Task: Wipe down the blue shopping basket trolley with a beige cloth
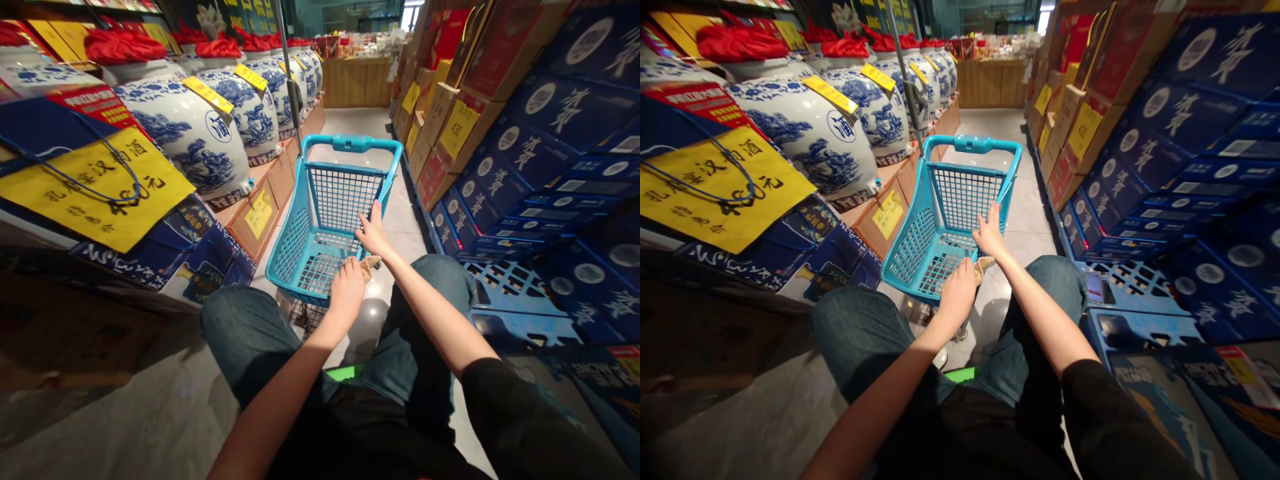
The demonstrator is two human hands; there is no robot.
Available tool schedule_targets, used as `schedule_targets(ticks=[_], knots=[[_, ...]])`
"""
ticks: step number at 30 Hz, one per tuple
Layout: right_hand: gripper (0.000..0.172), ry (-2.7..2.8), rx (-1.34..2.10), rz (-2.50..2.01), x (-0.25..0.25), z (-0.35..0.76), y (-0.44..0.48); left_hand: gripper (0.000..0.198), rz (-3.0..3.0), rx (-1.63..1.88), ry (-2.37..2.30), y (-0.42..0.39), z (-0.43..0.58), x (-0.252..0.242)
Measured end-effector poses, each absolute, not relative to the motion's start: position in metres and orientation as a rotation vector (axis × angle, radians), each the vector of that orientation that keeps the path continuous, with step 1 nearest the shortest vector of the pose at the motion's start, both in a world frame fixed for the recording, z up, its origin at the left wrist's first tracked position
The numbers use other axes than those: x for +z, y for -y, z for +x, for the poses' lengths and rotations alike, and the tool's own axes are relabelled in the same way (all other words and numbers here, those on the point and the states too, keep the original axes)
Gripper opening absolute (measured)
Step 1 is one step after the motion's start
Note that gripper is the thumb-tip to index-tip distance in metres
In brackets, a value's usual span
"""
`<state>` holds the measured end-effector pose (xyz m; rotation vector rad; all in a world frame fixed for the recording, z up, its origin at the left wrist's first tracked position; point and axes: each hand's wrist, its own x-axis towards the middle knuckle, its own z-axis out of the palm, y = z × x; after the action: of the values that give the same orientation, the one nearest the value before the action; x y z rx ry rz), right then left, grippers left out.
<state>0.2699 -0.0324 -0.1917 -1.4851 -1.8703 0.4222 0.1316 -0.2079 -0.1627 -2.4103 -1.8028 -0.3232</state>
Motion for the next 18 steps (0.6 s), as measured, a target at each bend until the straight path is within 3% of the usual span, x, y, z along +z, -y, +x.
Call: schedule_targets(ticks=[4, 11, 18], knots=[[0.069, 1.807, 0.504, -1.483, -0.202, 0.267, 0.040, 0.046, -2.512, -0.343, 1.722, 0.216, 0.129, -0.161], [0.072, 1.891, 0.632, -1.439, -0.188, 0.297, 0.023, 0.048, -2.740, -0.386, 1.382, 0.244, 0.086, -0.181], [0.071, 1.880, 0.703, -1.375, -0.181, 0.316, 0.032, 0.071, -2.858, -0.491, 1.329, 0.235, 0.003, -0.189]])
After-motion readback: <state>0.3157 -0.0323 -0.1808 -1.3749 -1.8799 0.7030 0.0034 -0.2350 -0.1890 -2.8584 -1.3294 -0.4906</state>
